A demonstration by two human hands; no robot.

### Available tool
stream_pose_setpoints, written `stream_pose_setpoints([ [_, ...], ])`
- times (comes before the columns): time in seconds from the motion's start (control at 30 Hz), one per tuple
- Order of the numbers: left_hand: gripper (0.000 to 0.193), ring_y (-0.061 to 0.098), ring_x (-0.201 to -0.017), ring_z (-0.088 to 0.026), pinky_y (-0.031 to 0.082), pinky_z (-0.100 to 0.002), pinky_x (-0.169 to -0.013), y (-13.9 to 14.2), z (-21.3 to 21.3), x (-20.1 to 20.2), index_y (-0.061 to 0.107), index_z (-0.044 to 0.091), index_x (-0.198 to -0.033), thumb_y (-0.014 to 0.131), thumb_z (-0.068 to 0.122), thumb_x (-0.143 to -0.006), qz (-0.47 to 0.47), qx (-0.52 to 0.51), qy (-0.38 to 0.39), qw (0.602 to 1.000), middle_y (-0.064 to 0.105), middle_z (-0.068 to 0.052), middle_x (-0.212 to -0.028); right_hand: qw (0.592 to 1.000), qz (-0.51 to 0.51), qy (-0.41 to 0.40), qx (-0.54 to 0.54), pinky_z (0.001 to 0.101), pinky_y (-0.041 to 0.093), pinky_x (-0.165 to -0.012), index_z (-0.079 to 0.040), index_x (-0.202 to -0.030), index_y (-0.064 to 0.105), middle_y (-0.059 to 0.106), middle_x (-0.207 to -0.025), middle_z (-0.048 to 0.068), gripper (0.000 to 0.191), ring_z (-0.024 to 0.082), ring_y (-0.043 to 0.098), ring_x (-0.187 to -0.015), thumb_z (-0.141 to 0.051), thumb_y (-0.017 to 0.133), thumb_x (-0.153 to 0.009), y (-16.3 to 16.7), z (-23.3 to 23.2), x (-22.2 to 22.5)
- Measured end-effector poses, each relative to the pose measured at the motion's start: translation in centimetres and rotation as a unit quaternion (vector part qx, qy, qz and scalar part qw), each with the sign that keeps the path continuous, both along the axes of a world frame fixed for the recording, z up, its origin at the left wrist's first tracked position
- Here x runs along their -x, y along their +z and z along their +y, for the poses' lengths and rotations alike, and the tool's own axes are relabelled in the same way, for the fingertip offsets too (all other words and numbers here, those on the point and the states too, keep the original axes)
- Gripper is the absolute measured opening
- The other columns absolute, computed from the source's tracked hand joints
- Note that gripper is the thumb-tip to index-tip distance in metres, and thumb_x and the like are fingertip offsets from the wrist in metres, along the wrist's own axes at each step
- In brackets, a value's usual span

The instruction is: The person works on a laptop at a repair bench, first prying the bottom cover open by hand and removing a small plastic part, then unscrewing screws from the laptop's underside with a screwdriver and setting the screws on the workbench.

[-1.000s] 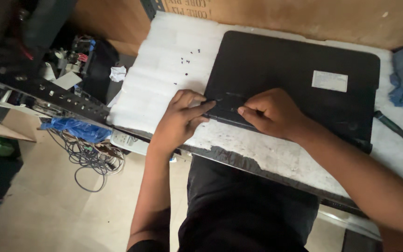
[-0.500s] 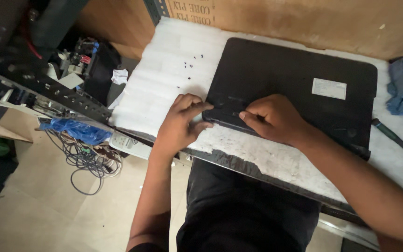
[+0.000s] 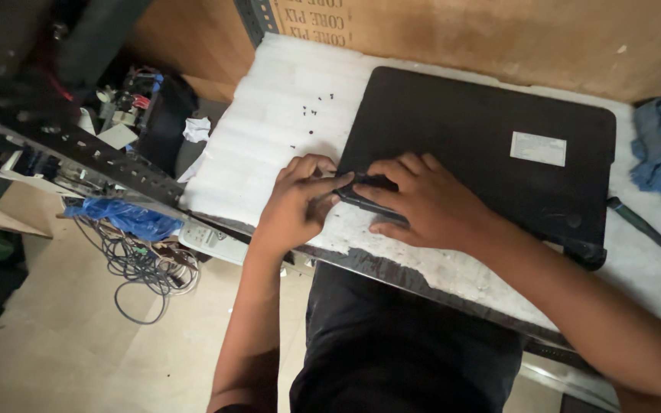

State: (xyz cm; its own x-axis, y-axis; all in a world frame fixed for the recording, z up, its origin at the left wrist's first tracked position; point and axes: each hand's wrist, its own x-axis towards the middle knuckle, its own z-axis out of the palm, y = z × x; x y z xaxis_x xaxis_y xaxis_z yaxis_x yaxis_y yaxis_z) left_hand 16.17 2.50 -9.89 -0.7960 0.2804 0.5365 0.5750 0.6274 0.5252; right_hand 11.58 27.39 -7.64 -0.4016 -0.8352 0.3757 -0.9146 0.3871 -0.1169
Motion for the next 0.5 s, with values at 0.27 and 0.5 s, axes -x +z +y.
stream_pose_setpoints([
  [0.27, 0.059, 0.063, -0.111, -0.032, 0.052, -0.039, -0.097, -0.7, -0.3, 0.5, 0.065, 0.007, -0.132, 0.078, 0.001, -0.075, -0.068, -0.063, 0.049, 0.994, 0.068, -0.01, -0.115, 1.0, 0.014, -0.024, -0.006, 0.0493, 0.04, -0.098, -0.014, -0.137, 0.059, 0.056, -0.135, 0.013, 0.062, 0.034, 0.052, -0.121, -0.046, 0.073, -0.086, -0.4, -0.5, 0.0],
  [0.5, 0.062, 0.062, -0.101, -0.026, 0.05, -0.035, -0.091, -1.8, -1.0, 0.7, 0.056, 0.007, -0.14, 0.074, 0.002, -0.082, -0.058, -0.082, 0.027, 0.995, 0.067, -0.009, -0.112, 0.982, -0.125, -0.059, 0.129, 0.0463, 0.045, -0.101, -0.002, -0.155, 0.031, 0.054, -0.138, 0.02, 0.087, 0.032, 0.057, -0.117, -0.039, 0.073, -0.089, -1.5, 0.1, 0.7],
])
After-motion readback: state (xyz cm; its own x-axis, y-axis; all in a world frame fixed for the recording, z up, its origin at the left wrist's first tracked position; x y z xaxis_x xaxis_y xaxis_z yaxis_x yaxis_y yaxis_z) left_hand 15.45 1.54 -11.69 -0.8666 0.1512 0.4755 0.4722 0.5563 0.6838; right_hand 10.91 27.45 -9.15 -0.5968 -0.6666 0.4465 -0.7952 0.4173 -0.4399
